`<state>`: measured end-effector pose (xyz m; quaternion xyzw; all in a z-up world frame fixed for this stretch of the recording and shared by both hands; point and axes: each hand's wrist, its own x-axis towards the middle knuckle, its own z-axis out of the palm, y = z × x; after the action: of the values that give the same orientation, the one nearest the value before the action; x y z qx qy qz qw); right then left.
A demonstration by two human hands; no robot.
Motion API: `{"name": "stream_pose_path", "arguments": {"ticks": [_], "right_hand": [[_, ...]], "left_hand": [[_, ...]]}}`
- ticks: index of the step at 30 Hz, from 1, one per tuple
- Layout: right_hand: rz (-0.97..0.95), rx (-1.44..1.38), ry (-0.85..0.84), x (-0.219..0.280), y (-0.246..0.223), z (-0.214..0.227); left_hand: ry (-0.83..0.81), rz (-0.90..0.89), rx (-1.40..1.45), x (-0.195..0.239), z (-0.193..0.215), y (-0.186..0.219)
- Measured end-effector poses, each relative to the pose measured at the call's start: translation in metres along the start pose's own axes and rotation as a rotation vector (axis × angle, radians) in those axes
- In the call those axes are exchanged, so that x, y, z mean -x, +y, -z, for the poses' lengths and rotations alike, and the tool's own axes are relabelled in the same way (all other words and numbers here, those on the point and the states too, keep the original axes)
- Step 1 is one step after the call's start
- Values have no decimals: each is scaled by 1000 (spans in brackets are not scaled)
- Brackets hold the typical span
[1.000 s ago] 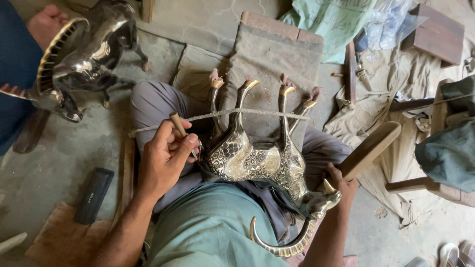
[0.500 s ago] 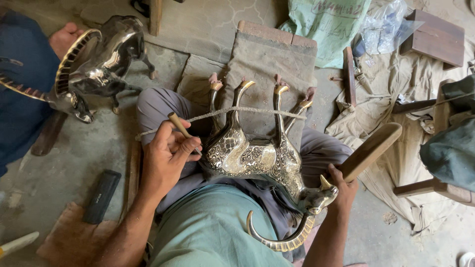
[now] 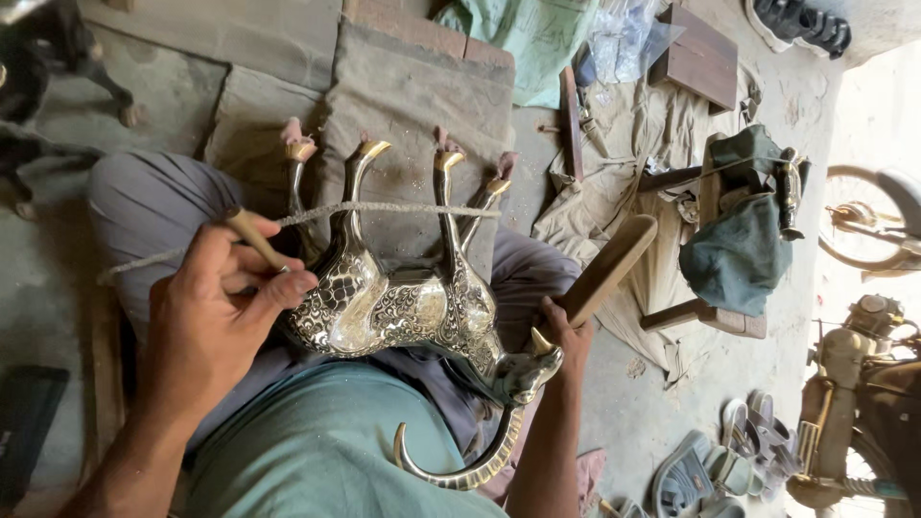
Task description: The person sits cross-legged on the floor and repeatedly hammers a small metal chisel against the body of a silver-colored metal animal figurine. The figurine is held steady on the lap while the person uses a wooden mallet to strike the chisel, shaping or refining the surface.
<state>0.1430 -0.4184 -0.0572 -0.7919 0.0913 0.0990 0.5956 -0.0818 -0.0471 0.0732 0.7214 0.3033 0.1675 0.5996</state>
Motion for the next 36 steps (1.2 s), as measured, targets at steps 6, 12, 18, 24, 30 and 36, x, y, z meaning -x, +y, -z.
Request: {"name": "stream_pose_path", "arguments": {"ticks": [6,12,18,24,30,36], "right_hand": [[-23,-23,6,-4,-5,1],[-56,217,1,21,-75,12],[419,186,-177,46,-148,9],[616,459,-349,64,-192,-21],[781,1084,-464,72,-216,-48],[608,1179,-439,79,-219,-56]], "left_hand": [[-42,-179,-34,-14,-4,8],[-236,-237,-61,-30,-7,17],[-367,-284,-229,-38,-8,26],[-452,-242,-277,-41,-16,25],[-488,-273,-329,-43,-16,27],[-528,-246,-320,-45,-14,26]]}}
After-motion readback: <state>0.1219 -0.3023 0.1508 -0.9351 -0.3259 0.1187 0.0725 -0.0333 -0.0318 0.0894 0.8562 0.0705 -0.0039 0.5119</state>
